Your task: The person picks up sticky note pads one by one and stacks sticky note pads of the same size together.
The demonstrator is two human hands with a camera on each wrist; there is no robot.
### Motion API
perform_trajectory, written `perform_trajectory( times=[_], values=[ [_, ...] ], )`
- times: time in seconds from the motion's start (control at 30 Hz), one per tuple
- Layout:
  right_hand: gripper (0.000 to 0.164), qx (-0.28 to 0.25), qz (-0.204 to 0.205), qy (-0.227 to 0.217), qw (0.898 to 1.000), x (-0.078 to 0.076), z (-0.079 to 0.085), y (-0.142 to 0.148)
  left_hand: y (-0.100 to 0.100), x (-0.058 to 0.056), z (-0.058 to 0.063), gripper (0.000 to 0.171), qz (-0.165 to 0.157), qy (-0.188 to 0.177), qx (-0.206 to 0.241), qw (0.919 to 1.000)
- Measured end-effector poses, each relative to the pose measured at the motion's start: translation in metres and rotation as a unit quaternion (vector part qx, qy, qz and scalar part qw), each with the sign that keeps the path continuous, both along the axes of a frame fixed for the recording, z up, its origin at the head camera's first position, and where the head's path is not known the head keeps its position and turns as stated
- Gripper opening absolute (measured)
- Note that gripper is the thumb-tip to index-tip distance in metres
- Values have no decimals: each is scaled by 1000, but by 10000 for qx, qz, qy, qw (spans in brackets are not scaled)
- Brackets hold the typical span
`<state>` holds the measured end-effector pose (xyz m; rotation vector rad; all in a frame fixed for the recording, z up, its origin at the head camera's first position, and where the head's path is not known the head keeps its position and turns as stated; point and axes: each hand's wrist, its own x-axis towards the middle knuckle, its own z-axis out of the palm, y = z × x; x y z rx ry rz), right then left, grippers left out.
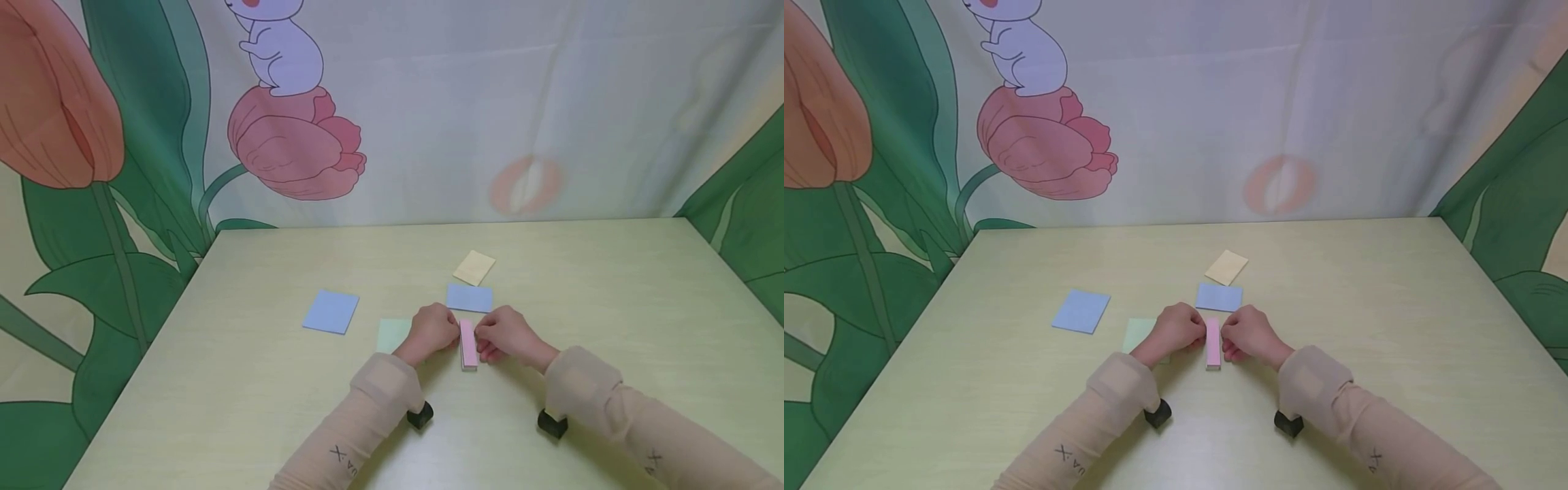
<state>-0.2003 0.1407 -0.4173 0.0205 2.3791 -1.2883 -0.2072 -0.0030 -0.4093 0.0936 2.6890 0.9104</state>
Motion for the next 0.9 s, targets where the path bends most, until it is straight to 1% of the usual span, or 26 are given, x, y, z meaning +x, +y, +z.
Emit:
perform_trajectory(
  times=[0.13,0.2,0.4,0.6,0.77,0.9],
  values=[
    [20,184,-8,-11,9998,-1,-1,-2,1,0,0,14,13,-75,40,10000],
    [20,235,6,-13,9997,-1,-2,-3,1,1,0,12,0,-89,56,9999],
    [21,263,142,45,9995,1,0,-4,0,1,-1,13,-31,-43,115,9999],
    [20,253,195,-108,9994,3,3,-4,-1,2,1,15,-68,-70,104,9999],
    [18,447,273,-254,9983,7,5,-2,-2,4,1,16,-224,-138,-71,9996],
    [17,734,504,-106,9960,11,7,-1,-2,8,1,20,-428,-121,-313,9985]
  ],
)
